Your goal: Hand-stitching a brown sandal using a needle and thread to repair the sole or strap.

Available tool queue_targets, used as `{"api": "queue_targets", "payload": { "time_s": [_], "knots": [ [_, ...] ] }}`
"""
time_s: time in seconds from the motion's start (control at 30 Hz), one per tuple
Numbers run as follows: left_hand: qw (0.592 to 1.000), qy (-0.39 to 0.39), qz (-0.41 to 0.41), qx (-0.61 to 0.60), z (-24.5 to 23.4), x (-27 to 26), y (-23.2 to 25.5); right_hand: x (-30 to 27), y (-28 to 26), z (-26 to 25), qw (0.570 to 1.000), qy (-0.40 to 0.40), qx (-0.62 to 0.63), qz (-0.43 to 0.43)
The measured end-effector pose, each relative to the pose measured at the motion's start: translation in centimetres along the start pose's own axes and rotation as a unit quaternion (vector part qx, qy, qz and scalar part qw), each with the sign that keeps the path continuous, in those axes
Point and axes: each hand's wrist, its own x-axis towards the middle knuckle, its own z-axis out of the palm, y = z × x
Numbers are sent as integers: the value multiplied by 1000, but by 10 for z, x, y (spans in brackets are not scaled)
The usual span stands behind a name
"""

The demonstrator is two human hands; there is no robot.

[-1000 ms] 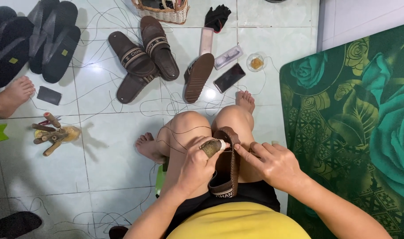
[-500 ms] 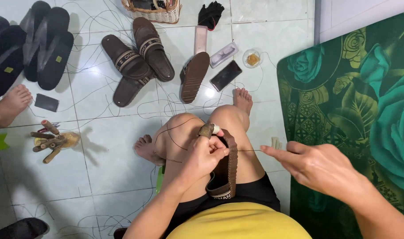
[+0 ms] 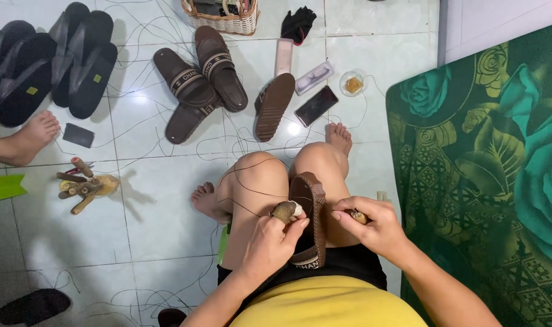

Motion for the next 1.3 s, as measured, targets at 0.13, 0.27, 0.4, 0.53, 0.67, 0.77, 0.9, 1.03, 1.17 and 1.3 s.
{"api": "queue_targets", "payload": {
  "time_s": [0.13, 0.27, 0.4, 0.53, 0.67, 0.77, 0.9, 1.03, 1.17, 1.3],
  "knots": [
    [999, 0, -34, -38, 1, 11, -1, 7, -17, 9, 999, 0, 21, -48],
    [993, -58, -99, -18, 14, 20, -7, -4, -6, 9, 993, -32, -60, -96],
    [980, -63, -170, -79, 9, 23, -2, -1, -17, -1, 969, -47, -212, -117],
    [948, -68, -223, -217, 11, 22, -17, 4, -37, -11, 905, -78, -398, -130],
    [938, -80, -245, -231, 3, 24, -2, 4, -32, -4, 875, -76, -456, -146],
    [943, -78, -248, -209, -3, 25, 8, 9, -14, -9, 933, -148, -324, -50],
    [957, -40, -229, -176, -7, 19, 0, 17, 10, -71, 960, -10, 196, 198],
    [958, 86, -93, -259, -13, 8, -8, 24, 84, -203, 912, 154, 295, 241],
    [962, 105, 0, -253, -11, 9, -15, 18, 48, -217, 921, 199, 234, 242],
    [978, 109, 169, 49, -5, 18, -4, 55, -14, -164, 916, 305, 106, 240]
  ]
}}
